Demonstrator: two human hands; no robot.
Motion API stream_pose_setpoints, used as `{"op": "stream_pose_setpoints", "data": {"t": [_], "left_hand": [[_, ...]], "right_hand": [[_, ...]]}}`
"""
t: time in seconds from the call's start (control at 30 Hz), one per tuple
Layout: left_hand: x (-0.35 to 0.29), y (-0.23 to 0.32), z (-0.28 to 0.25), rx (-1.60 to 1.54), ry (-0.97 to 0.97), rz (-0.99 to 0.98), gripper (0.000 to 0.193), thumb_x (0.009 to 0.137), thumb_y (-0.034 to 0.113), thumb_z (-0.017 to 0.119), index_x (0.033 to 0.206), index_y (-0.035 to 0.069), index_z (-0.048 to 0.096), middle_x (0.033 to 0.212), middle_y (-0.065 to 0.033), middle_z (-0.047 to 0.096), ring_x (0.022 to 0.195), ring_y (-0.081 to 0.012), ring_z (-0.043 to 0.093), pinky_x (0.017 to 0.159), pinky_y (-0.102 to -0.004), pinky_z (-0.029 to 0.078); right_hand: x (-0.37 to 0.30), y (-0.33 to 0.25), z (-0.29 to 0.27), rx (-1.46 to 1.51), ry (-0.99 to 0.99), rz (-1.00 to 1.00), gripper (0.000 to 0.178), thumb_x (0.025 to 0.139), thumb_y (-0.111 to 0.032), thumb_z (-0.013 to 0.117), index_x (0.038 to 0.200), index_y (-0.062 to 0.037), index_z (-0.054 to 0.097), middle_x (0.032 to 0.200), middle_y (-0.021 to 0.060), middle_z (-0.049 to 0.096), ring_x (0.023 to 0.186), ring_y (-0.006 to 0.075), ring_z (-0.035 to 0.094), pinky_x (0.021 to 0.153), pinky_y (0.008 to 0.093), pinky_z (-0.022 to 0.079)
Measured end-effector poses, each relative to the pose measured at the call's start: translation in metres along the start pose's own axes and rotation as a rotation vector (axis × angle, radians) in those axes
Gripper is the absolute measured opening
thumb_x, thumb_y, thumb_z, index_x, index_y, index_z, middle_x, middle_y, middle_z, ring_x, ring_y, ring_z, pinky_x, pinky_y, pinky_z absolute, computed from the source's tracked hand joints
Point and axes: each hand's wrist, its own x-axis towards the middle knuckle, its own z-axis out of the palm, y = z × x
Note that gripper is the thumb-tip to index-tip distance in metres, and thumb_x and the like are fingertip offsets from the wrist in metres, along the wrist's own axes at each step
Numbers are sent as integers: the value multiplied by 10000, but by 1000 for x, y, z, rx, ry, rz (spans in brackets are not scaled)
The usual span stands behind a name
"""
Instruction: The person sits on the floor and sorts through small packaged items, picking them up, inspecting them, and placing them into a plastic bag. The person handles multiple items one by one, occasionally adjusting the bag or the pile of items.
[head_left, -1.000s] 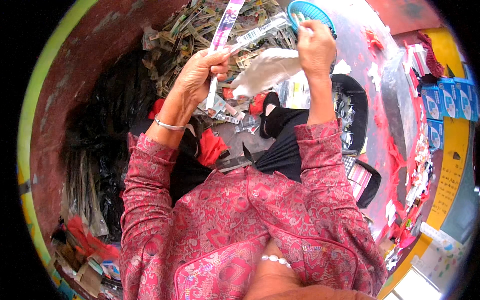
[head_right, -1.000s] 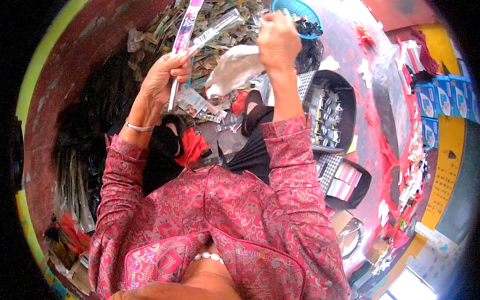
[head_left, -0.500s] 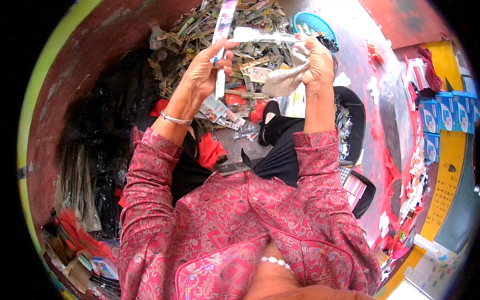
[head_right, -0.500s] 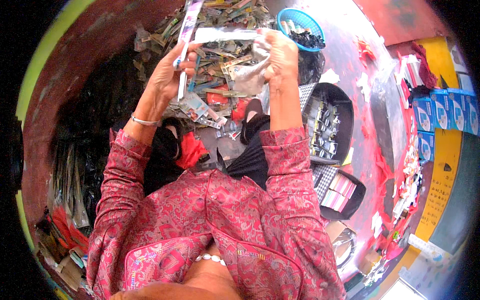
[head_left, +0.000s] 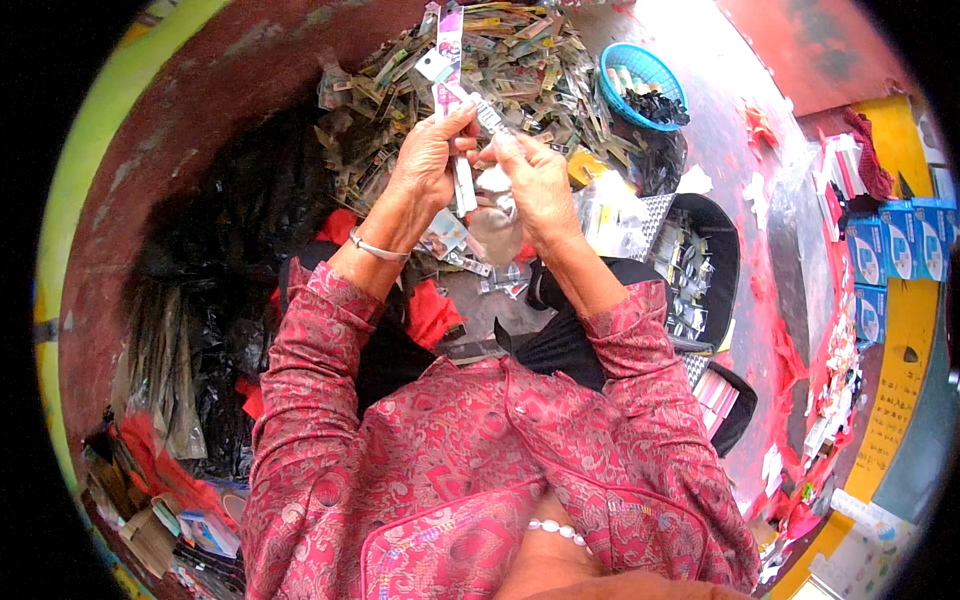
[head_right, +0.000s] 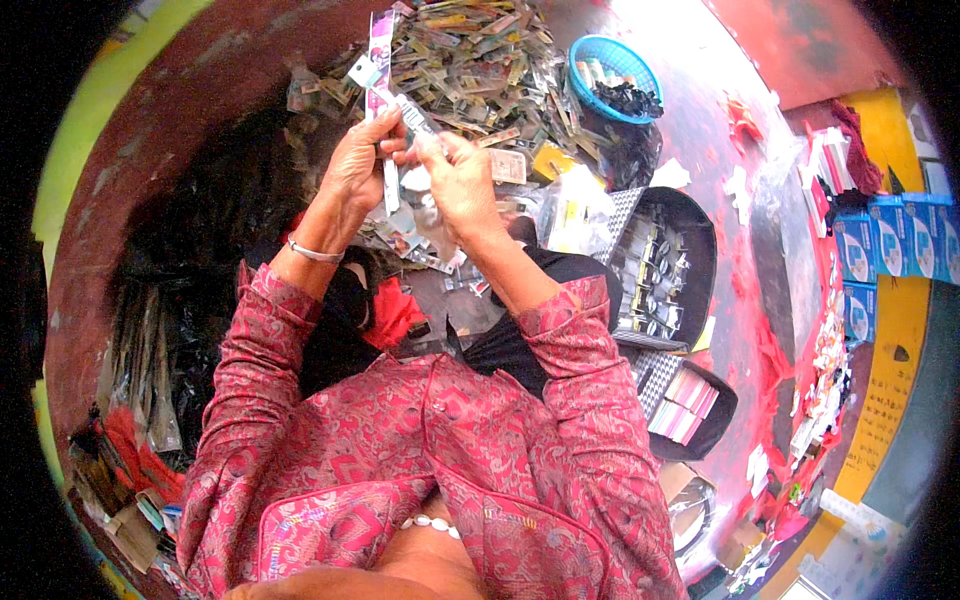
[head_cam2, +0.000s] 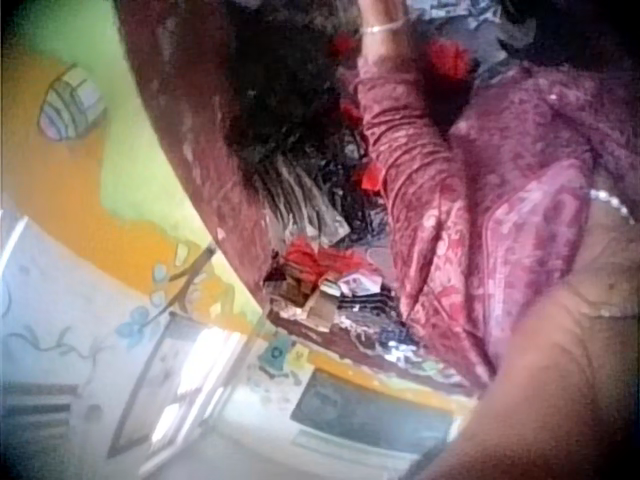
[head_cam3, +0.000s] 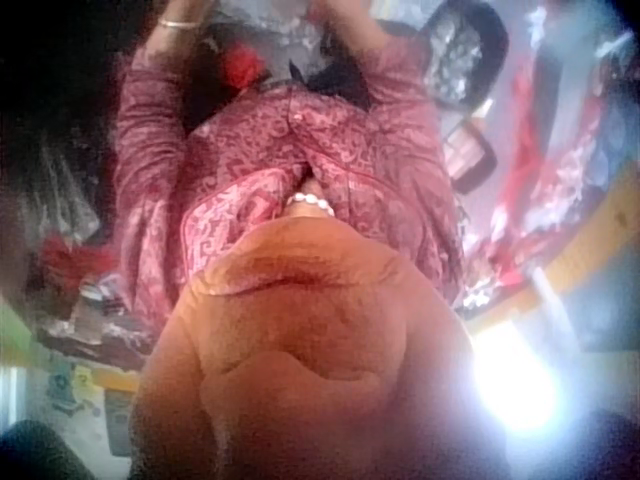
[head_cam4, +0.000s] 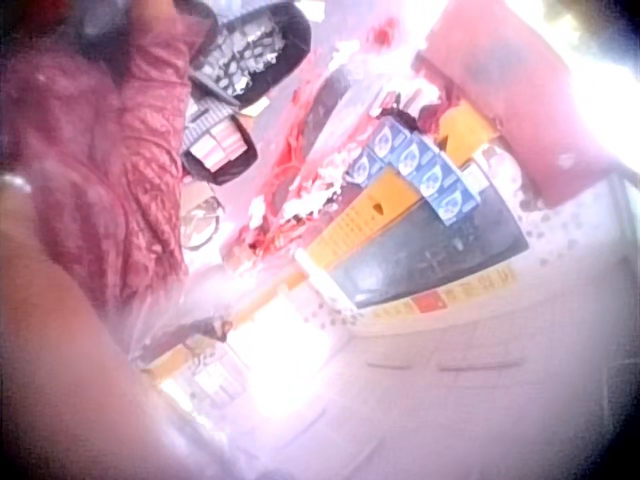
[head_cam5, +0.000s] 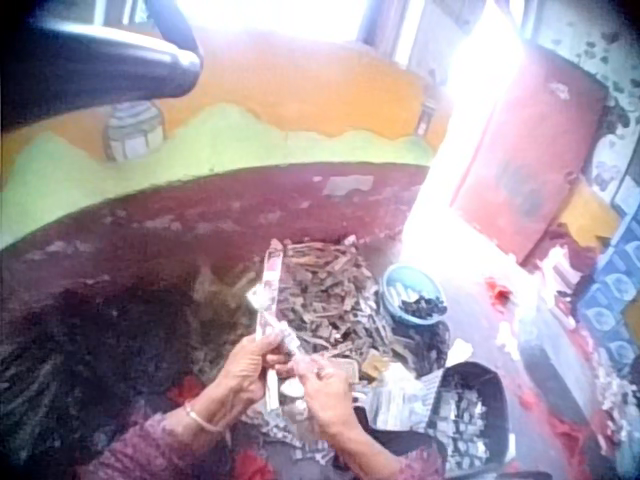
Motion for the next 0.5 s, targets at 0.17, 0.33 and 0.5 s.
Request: {"op": "stream_pose_setpoints", "data": {"t": [0.17,0.33,0.5], "left_hand": [[-2,10,6,51,36,16,115,748,142,609,719,66,528,608,21,467,462,-49,397,409,-193,344],[-5,19,6,343,57,80,134,723,143,629,705,61,525,589,32,471,447,-39,388,397,-184,320],[-12,3,16,630,-82,-60,153,725,170,629,681,77,517,530,48,434,429,-37,353,408,-175,275]], "right_hand": [[-7,-17,-2,-317,-231,141,225,791,-228,571,802,-8,615,718,36,586,646,86,512,573,238,411],[12,-31,-45,-464,-130,-24,189,788,-197,570,764,-14,613,686,21,555,601,82,498,559,223,409],[21,-49,-31,-474,218,-484,152,768,-156,585,712,-15,564,634,46,568,558,88,514,521,223,411]]}}
